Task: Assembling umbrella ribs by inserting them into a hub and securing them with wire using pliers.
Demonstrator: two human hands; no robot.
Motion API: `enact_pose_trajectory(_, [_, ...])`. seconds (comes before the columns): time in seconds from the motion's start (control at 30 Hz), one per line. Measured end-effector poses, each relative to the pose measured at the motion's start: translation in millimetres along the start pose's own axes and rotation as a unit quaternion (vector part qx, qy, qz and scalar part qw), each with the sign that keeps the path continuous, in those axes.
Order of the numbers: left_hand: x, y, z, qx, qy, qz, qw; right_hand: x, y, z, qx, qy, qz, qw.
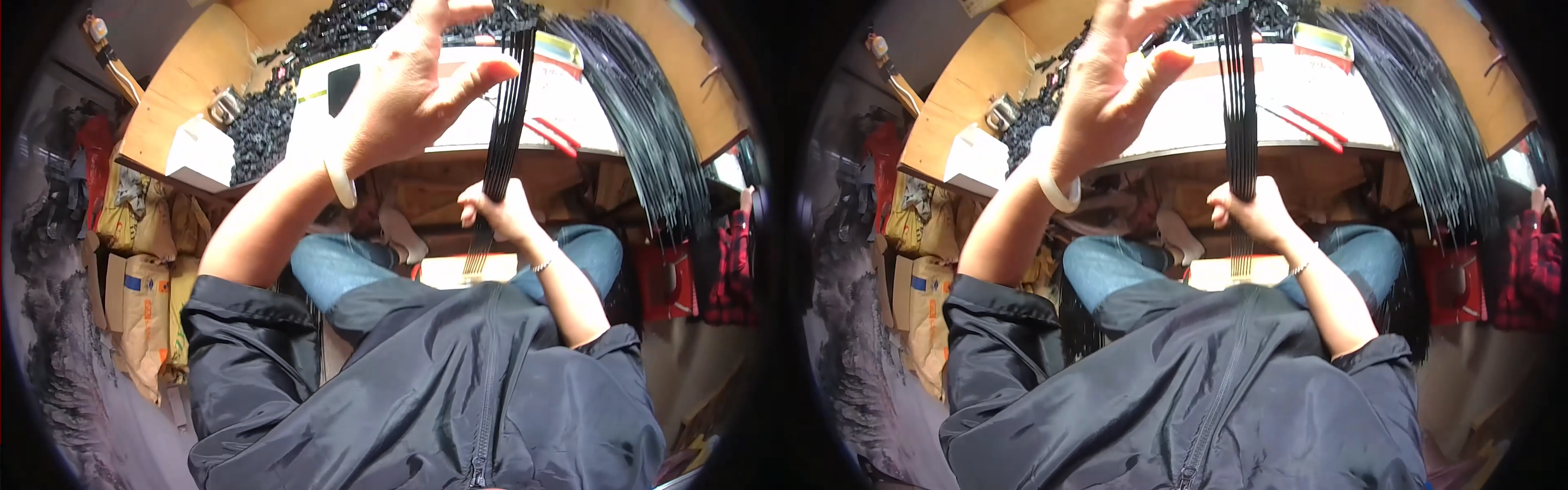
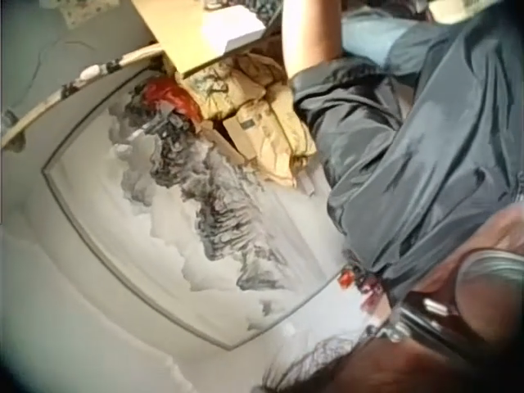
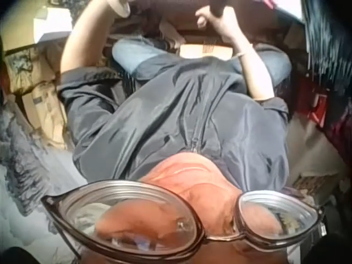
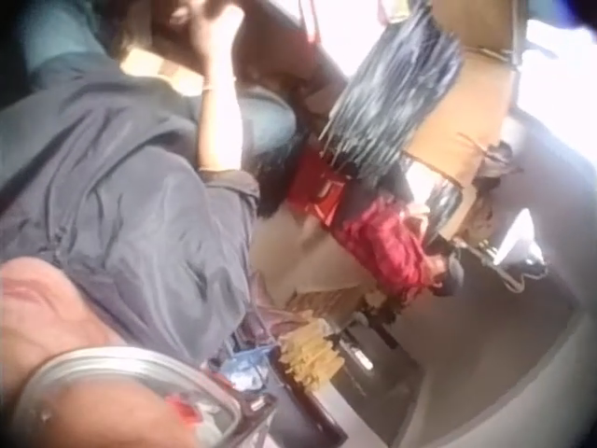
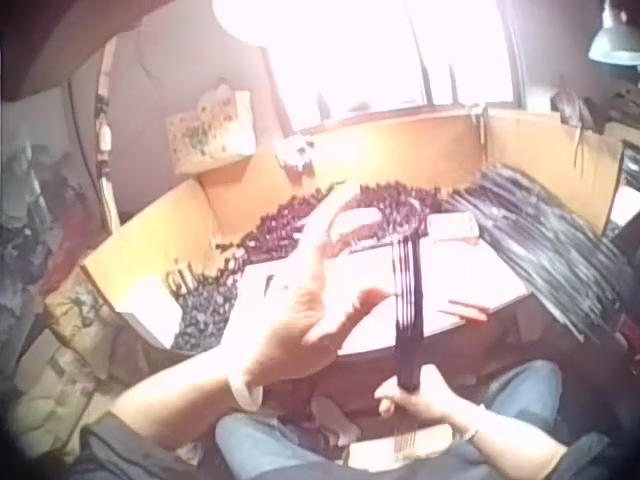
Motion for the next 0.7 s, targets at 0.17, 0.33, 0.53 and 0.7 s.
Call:
enact_pose_trajectory(0.17, [9,42,-11,-0.116,0.084,0.012,0.99,-1,-21,-13,0.03,0.045,0.018,0.998])
enact_pose_trajectory(0.33, [2,19,-33,-0.333,0.211,0.014,0.919,0,26,0,0.148,0.143,0.107,0.973])
enact_pose_trajectory(0.53, [-28,-11,-78,-0.574,0.37,0.01,0.731,8,23,29,0.169,-0.044,-0.06,0.983])
enact_pose_trajectory(0.7, [23,180,36,0.125,0.146,0.218,0.957,1,15,27,0.101,-0.047,0.003,0.994])
Point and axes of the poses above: each hand's wrist, its own x-axis towards the middle knuckle, its own z-axis out of the back of the hand, y = z × x, the point moved 7 cm from there along x, towards the middle knuckle, and after that the axes turned 15 degrees about y, right-handed, at the moved point
